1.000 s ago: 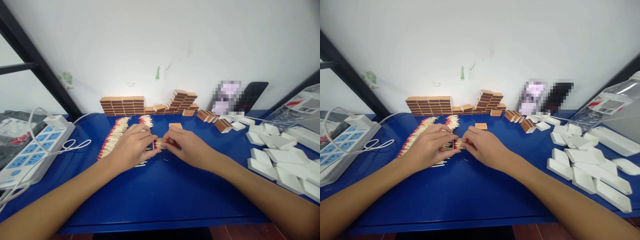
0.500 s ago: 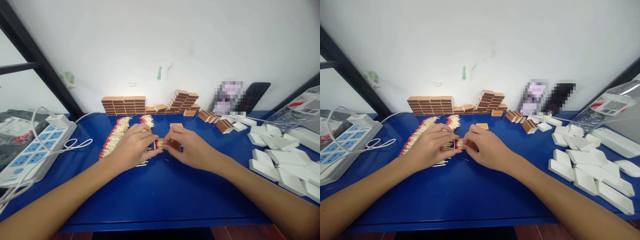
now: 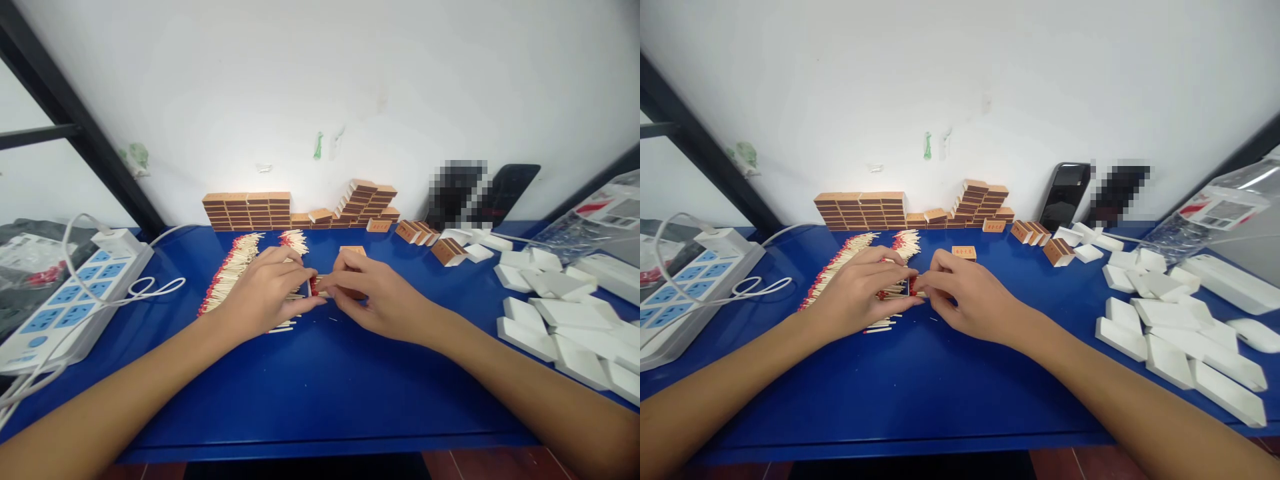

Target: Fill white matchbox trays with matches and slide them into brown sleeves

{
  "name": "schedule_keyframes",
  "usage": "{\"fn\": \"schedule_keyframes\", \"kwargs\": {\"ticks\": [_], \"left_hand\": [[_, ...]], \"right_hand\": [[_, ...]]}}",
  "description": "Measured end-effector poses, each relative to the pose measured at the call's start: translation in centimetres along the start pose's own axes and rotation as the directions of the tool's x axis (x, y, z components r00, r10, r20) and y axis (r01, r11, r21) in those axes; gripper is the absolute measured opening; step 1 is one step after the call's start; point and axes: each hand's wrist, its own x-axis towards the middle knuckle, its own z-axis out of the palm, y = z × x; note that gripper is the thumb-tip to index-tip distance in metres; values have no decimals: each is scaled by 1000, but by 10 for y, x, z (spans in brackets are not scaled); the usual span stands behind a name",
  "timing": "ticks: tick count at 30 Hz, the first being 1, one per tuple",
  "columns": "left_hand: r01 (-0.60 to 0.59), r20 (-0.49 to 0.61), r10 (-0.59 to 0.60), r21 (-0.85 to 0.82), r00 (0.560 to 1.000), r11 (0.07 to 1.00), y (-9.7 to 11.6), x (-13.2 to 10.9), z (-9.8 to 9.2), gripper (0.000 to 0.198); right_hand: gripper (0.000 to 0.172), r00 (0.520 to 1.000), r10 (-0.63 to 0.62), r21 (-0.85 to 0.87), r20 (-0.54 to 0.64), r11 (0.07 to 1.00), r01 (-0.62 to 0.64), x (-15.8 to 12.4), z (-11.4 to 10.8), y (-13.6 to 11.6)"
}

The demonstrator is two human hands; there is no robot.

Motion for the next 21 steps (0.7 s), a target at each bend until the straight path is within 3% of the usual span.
{"fn": "schedule_keyframes", "kwargs": {"ticks": [7, 10, 13, 15, 18, 21], "left_hand": [[35, -4, -35, -31, 999, 999, -2, 2, 0, 36], [43, -30, -44, -43, 999, 998, -4, 2, -1, 36], [70, -61, -74, -55, 995, 996, -8, 2, 0, 37], [89, -73, -94, -58, 993, 994, -12, 2, 1, 38], [96, -73, -101, -66, 992, 993, -17, 2, 2, 40], [81, -72, -87, -80, 994, 993, -20, 2, 2, 41]], "right_hand": [[27, 1000, 7, 31, 14, 999, -8, 2, -6, -2], [27, 999, 35, -33, -20, 999, -36, 3, -13, 0], [53, 994, 96, -153, -45, 983, -102, 1, -23, 12], [66, 985, 172, -185, 5, 968, -169, 0, -29, 25], [51, 969, 229, -164, 86, 963, -213, -1, -31, 40], [38, 972, 216, -154, 94, 968, -201, -1, -28, 44]]}}
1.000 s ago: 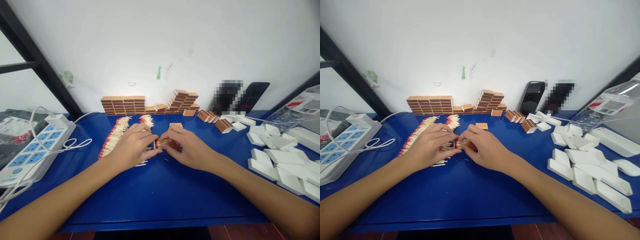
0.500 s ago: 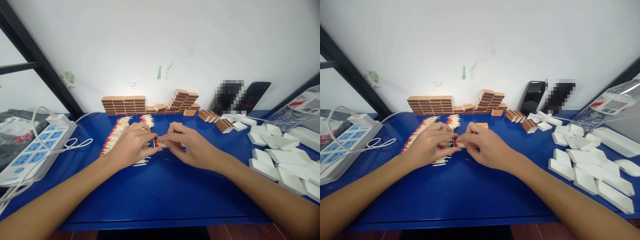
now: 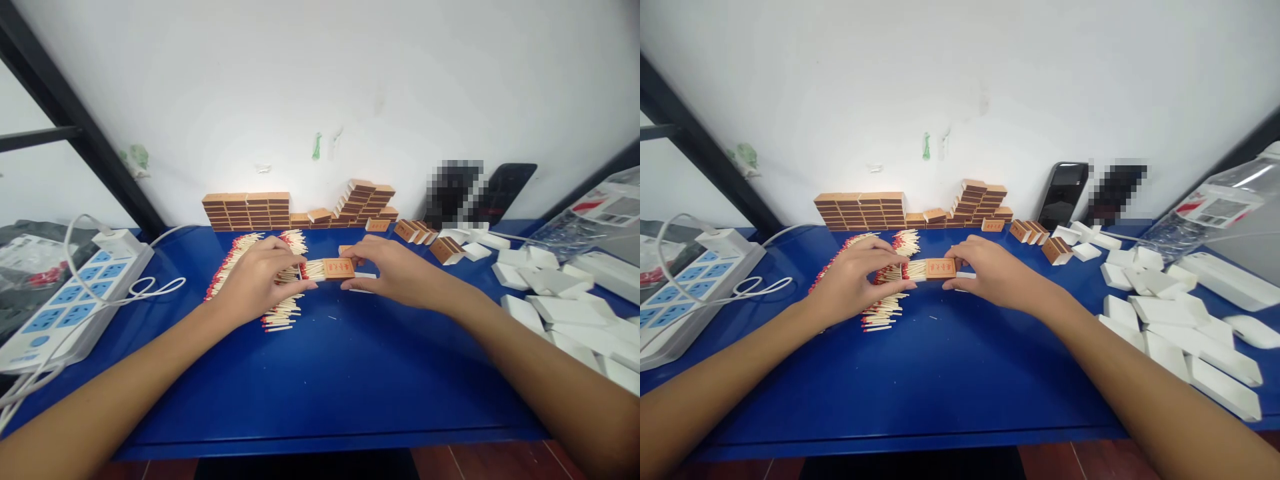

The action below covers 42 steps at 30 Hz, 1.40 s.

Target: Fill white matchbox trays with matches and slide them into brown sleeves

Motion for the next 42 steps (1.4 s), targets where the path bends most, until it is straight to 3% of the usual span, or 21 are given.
{"fn": "schedule_keyframes", "kwargs": {"ticks": [9, 16, 24, 30, 37, 42], "left_hand": [[-46, 11, 46, -9, 999, 999, -3, 1, -3, 43], [-84, 8, 84, -3, 996, 996, -2, 2, -5, 44], [-141, 53, 144, -55, 988, 988, 0, 5, -6, 31], [-139, 30, 141, -61, 990, 988, -2, 3, -4, 38], [-119, 8, 119, -10, 993, 993, 1, 1, -4, 51], [-188, 11, 188, -33, 982, 982, 3, 2, -3, 37]], "right_hand": [[37, 993, -99, 13, -63, 995, 100, 4, 1, -4], [38, 997, -44, 30, -66, 998, 46, 5, 0, -7], [33, 998, -2, 159, -55, 987, 11, 6, -1, -12], [33, 999, 25, 216, -26, 976, -19, 5, -1, -13], [41, 994, -33, 201, -107, 978, 54, 4, -1, -13], [43, 999, 4, 231, -41, 973, 5, 4, -2, -13]]}}
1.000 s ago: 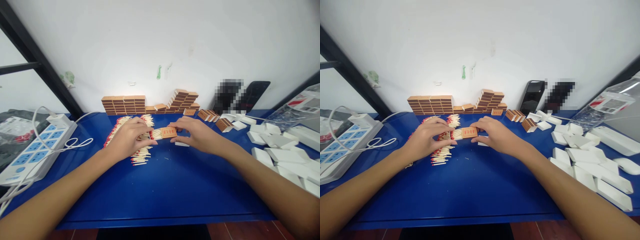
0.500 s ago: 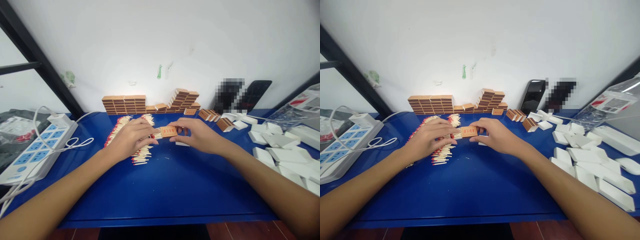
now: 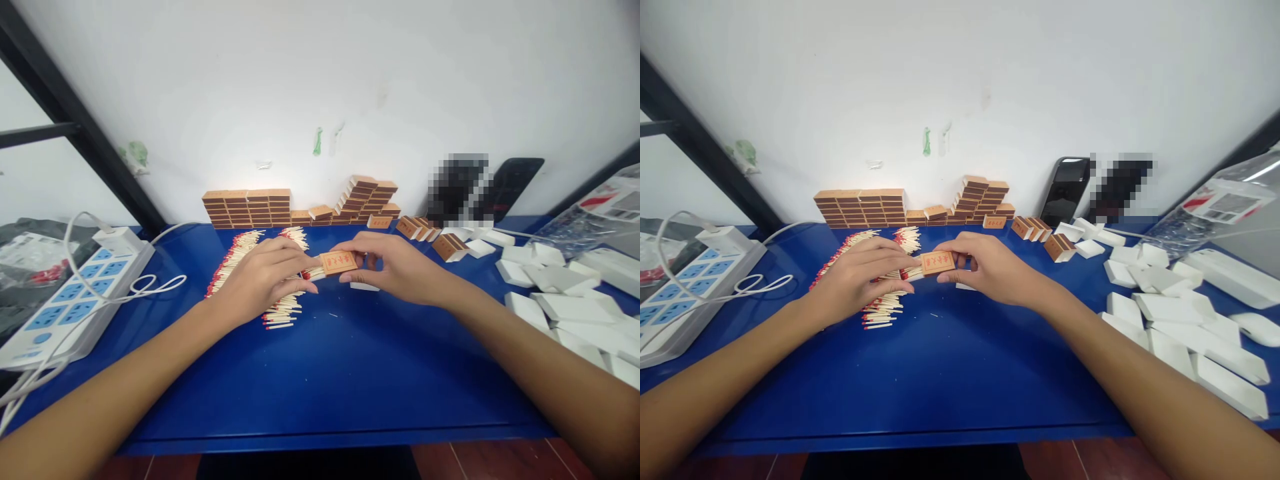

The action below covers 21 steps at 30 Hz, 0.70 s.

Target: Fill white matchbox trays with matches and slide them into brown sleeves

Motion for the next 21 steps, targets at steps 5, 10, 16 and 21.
{"fn": "schedule_keyframes", "kwargs": {"ticks": [5, 10, 16, 21], "left_hand": [[200, -66, -205, -76, 977, 977, 5, 2, -2, 52], [351, -111, -359, -91, 927, 932, 5, 1, -2, 48], [315, -108, -333, -156, 937, 936, 10, -1, 4, 48], [419, -42, -445, -265, 895, 868, 11, 0, 2, 50]], "right_hand": [[43, 990, 11, 103, -139, 995, 4, 2, 6, -3], [47, 978, 92, 247, -190, 968, -44, 3, 15, -2], [41, 980, 45, 223, -191, 975, -1, -1, 26, -10], [42, 982, 28, 224, -187, 974, 15, 0, 26, -14]]}}
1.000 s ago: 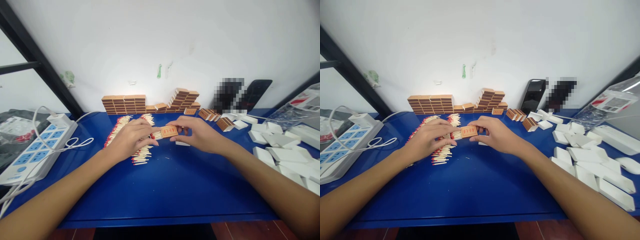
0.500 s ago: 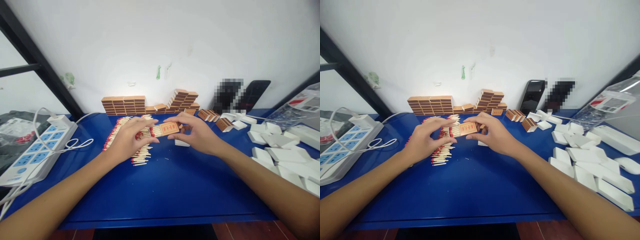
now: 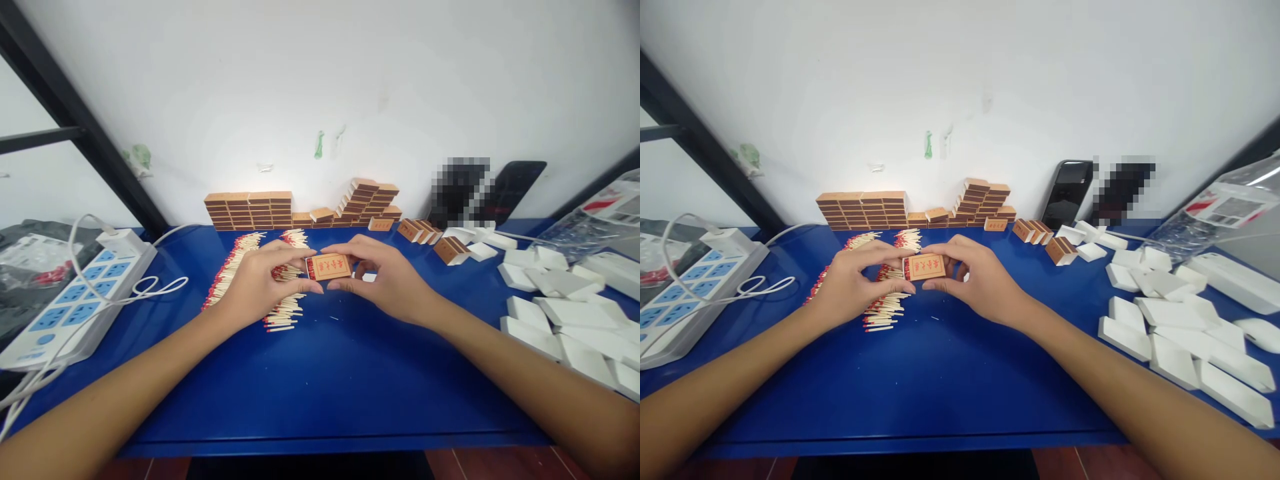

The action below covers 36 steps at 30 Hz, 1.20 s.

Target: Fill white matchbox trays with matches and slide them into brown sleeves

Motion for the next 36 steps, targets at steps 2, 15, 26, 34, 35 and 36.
{"fn": "schedule_keyframes", "kwargs": {"ticks": [2, 15, 26, 34, 35, 36], "left_hand": [[47, 46, -45, -58, 998, 997, -1, 2, -2, 48], [-54, 43, 56, -48, 998, 997, 0, 1, -2, 56], [-143, -7, 149, 240, 989, 960, -4, 3, -4, 20], [-258, 141, 233, 199, 962, 945, 7, -6, 7, 44], [-258, 148, 233, 183, 961, 948, 9, -6, 7, 43], [-258, 150, 234, 169, 961, 951, 10, -6, 7, 42]], "right_hand": [[43, 1000, 4, 5, 1, 1000, -4, 0, -1, 1], [49, 988, -135, -72, 74, 988, 140, 0, -8, -1], [39, 998, 9, -472, -59, 881, -36, 17, -47, 55], [36, 990, -128, -336, -56, 936, 102, 4, -4, 10], [36, 987, -147, -336, -59, 934, 119, 3, -3, 10], [36, 986, -159, -335, -58, 933, 131, 2, -3, 10]]}}
